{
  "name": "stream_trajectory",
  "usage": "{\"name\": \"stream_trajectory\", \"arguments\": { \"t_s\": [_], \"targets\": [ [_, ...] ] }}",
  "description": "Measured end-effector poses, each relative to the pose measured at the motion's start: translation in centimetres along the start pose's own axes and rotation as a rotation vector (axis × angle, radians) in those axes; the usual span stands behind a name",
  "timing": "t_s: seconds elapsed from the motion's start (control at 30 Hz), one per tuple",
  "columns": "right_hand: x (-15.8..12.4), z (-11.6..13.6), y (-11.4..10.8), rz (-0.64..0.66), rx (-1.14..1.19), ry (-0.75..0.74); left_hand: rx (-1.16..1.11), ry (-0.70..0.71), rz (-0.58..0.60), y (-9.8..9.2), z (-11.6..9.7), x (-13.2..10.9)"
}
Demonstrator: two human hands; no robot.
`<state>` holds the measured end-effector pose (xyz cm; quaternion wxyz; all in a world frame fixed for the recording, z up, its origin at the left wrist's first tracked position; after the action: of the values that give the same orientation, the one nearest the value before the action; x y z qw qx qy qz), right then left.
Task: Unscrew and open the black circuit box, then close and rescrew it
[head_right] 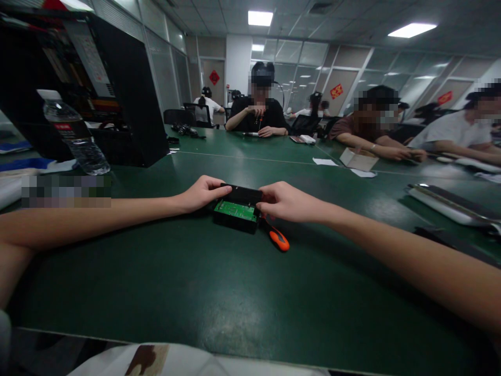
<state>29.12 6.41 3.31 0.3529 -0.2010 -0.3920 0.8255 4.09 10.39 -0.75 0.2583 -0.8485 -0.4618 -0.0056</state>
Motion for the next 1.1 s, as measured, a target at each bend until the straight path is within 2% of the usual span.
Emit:
{"name": "stream_trajectory", "arguments": {
  "t_s": [0.23, 0.7, 0.8, 0.9, 1.0, 1.1],
  "targets": [
    [0.2, 0.0, 0.2, 0.052, 0.094, 0.0, -0.001, -0.038, 0.01, -0.1, 0.3, 0.1],
    [0.0, 0.2, 0.6, -0.039, -0.007, -0.02, 0.001, -0.066, 0.026, 0.2, 0.3, 0.1],
    [0.2, 0.1, 0.6, -0.045, -0.08, -0.025, -0.084, -0.077, -0.012, 0.2, 0.7, 0.3],
    [0.3, 0.0, 0.9, -0.035, -0.184, -0.051, -0.253, -0.137, -0.126, 0.1, 1.1, 0.9],
    [0.3, -0.1, 1.5, -0.081, -0.3, -0.145, -0.379, -0.229, -0.235, 0.0, 1.4, 1.4],
    [0.1, 0.0, 2.4, -0.156, -0.359, -0.26, -0.416, -0.253, -0.242, 0.1, 1.2, 1.6]
  ]
}}
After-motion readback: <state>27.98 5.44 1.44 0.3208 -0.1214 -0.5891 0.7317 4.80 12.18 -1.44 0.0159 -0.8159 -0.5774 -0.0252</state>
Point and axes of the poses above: each hand's wrist, its own x-axis towards the middle knuckle, its own y-axis out of the palm, z = x × y, the point moved 1 cm from there along x, towards the middle knuckle, and after that the axes turned 3 degrees about -y, right-handed, at the moved point
